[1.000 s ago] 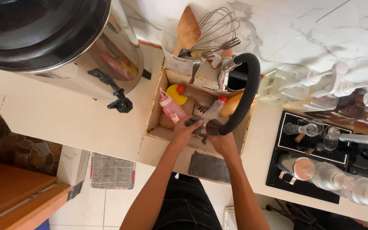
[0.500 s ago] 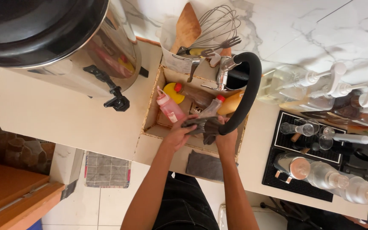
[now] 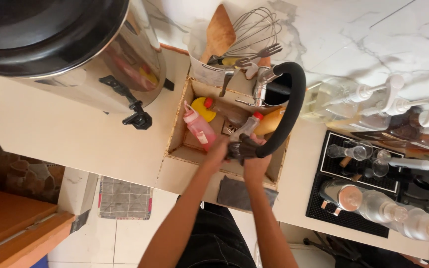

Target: The person refills a small pink squeeze bottle with red sauce from a larger pink bottle on a counter. They then move to a sink area, rinse the bottles under running water, and wipe the sink and counter with a cloth.

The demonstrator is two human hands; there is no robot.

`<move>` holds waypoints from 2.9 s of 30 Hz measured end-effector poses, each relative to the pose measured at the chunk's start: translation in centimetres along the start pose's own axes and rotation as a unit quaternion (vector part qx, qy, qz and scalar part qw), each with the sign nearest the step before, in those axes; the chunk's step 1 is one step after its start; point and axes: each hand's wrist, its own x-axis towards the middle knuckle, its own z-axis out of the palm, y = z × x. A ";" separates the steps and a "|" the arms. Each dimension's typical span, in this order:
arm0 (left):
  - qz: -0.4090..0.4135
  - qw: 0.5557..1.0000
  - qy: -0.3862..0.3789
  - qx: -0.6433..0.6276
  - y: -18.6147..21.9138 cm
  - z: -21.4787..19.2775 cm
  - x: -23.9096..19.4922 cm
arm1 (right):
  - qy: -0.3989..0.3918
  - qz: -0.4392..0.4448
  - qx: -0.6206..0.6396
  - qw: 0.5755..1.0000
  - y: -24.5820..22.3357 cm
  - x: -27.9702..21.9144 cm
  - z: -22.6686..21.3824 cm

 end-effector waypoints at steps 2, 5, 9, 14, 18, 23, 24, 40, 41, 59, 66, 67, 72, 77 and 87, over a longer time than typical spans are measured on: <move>0.048 0.998 -0.004 -0.043 -3.2 1.3 4.4 | 0.007 -0.101 -0.063 0.993 4.8 0.3 0.0; 0.176 0.973 0.032 0.148 -1.8 3.9 2.6 | 0.020 -0.174 -0.102 0.979 7.2 1.9 -0.1; 0.225 0.873 0.053 0.428 -1.4 2.5 4.8 | 0.022 -0.036 -0.086 0.995 2.3 -0.4 3.3; 0.284 0.807 0.067 0.514 -2.0 2.8 6.7 | -0.006 -0.066 -0.141 0.988 6.2 1.5 1.6; 0.253 0.894 0.017 0.369 -2.9 2.6 6.6 | 0.033 -0.010 -0.143 0.989 7.5 1.1 0.3; 0.286 0.948 0.019 0.138 -4.9 1.8 2.0 | 0.057 0.059 0.022 0.996 10.8 6.6 -5.4; -0.066 0.996 0.007 0.063 -6.8 0.8 3.8 | 0.098 0.147 0.081 0.981 8.2 6.3 -4.9; 0.051 0.992 -0.095 0.059 -0.8 0.5 5.3 | 0.004 -0.008 0.050 0.999 8.2 1.1 2.2; 0.054 0.991 -0.074 0.101 0.0 0.8 4.4 | -0.008 -0.045 -0.022 0.999 7.7 1.0 2.0; 0.312 0.915 -0.042 0.252 -1.3 2.3 -1.8 | -0.103 0.168 0.264 0.944 13.8 4.4 -5.5; 0.391 0.805 0.236 0.378 5.0 2.2 -12.6 | -0.114 0.392 0.222 0.885 5.5 2.8 -1.9; 0.390 0.805 0.237 0.378 3.5 1.5 -12.1 | -0.115 0.394 0.222 0.885 5.1 2.7 -2.0; 0.427 0.819 0.225 0.312 -1.0 -0.3 -11.2 | -0.180 0.293 0.121 0.931 5.0 2.8 -2.2; 0.452 0.822 0.215 0.273 -0.8 1.4 -12.2 | -0.244 0.195 0.111 0.943 5.0 2.6 -2.2; 0.447 0.853 0.213 0.168 1.4 3.3 -14.0 | -0.065 0.437 0.514 0.735 2.0 1.8 -0.3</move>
